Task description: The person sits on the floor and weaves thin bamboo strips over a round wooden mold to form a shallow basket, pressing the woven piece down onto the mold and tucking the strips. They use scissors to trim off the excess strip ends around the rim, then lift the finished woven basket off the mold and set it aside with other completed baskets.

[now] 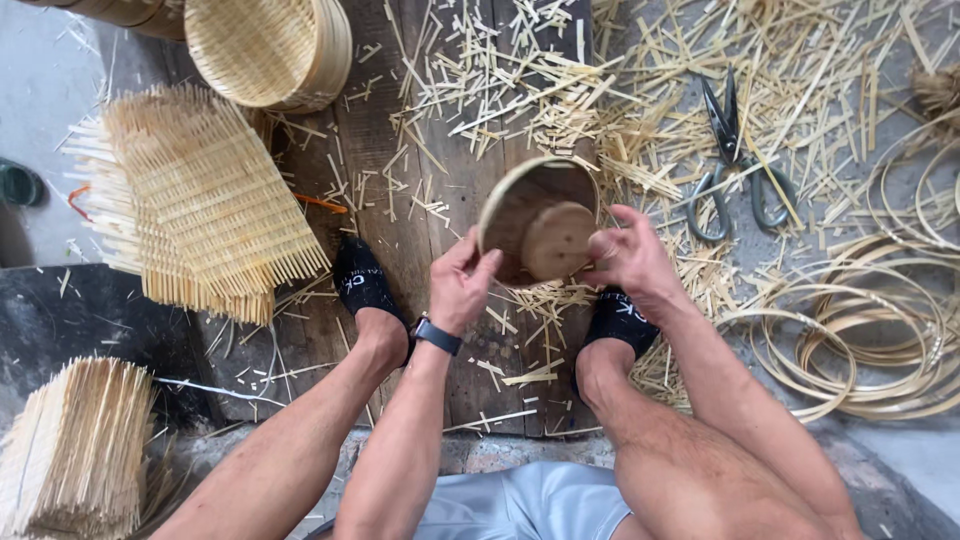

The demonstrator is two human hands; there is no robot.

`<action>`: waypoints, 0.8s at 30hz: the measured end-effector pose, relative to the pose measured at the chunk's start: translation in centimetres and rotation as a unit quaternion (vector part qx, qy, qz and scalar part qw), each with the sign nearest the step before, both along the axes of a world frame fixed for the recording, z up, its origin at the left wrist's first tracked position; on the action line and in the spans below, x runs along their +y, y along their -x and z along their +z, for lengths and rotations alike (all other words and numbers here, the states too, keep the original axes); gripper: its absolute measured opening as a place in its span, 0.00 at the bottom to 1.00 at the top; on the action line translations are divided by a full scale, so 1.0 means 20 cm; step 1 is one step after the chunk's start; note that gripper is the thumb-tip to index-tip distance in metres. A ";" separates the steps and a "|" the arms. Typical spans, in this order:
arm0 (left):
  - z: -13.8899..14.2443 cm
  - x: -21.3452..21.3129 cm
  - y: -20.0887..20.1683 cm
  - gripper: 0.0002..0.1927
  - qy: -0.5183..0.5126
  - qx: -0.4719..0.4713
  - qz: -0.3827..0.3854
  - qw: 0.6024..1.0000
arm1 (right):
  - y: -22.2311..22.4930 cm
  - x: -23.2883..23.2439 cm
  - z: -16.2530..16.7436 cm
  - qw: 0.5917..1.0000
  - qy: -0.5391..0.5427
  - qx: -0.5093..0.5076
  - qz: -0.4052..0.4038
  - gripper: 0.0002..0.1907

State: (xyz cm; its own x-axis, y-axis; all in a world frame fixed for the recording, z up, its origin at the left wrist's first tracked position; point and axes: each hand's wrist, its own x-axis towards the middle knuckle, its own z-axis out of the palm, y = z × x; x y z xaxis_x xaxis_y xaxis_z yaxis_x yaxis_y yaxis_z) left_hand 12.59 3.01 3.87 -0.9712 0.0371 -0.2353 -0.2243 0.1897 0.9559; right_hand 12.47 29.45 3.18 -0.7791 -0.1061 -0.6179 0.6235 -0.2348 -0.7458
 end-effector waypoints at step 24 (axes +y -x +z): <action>-0.19 -0.29 0.80 0.40 -0.354 -0.133 0.260 0.889 | -0.11 0.29 -0.13 0.962 0.268 0.025 -0.049 0.28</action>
